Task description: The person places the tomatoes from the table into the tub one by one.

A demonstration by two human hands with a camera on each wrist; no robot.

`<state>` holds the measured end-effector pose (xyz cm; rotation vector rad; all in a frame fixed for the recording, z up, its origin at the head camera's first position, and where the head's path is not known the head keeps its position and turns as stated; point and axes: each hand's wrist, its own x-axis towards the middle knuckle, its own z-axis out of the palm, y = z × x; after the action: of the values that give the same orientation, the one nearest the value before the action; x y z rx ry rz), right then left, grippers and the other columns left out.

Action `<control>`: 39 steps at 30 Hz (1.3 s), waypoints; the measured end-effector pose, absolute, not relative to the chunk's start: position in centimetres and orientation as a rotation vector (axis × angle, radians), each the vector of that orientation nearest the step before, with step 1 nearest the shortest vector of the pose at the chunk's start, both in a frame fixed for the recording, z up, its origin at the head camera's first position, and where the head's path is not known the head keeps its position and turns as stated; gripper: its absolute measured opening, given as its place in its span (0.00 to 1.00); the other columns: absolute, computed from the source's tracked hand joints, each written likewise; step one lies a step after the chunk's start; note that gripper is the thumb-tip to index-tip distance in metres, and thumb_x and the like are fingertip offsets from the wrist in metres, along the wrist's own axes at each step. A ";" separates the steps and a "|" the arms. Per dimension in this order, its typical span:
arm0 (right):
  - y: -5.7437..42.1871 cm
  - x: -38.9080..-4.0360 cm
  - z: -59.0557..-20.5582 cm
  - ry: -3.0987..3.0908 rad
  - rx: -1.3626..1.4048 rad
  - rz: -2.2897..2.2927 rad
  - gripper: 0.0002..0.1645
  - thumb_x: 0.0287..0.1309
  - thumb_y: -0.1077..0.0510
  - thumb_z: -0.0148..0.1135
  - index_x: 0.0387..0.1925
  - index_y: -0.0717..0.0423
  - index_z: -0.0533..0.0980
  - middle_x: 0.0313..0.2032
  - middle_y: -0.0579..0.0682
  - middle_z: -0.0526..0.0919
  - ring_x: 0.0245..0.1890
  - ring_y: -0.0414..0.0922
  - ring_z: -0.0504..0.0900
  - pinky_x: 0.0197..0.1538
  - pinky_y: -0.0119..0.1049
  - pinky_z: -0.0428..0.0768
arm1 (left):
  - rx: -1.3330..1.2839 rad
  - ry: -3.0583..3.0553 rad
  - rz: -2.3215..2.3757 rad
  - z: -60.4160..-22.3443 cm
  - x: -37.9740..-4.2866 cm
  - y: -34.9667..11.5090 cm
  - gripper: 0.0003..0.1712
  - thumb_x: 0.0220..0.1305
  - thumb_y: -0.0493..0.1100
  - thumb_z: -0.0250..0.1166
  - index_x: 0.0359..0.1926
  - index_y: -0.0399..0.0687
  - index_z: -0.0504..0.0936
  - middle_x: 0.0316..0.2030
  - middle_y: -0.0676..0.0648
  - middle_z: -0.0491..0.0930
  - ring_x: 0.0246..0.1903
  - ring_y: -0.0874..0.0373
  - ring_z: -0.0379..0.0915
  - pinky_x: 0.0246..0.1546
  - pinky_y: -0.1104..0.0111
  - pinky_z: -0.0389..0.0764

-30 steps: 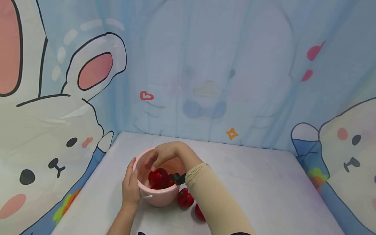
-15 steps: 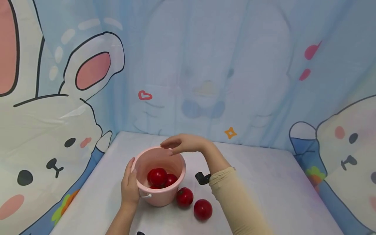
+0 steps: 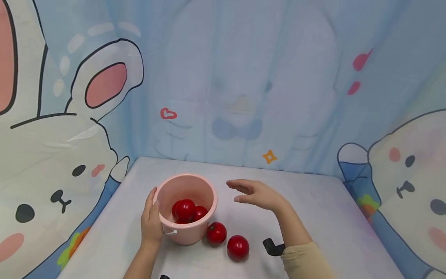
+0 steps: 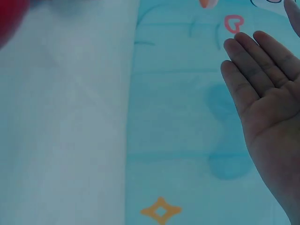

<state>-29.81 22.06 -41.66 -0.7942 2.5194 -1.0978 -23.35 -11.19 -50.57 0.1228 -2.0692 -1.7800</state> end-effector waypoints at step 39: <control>23.3 -22.1 -55.4 2.358 -0.294 -1.267 0.38 0.36 0.42 0.72 0.55 0.32 0.71 0.56 0.47 0.74 0.56 0.52 0.69 0.48 0.53 0.78 | 0.121 -2.056 -1.787 -50.6 -23.2 -11.1 0.23 0.70 0.53 0.38 0.64 0.80 0.56 0.64 0.67 0.61 0.65 0.61 0.58 0.58 0.54 0.69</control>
<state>-22.11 23.35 -55.39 -0.2945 2.3579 -1.2671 -23.21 -11.10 -50.64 0.1206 -2.0561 -1.7868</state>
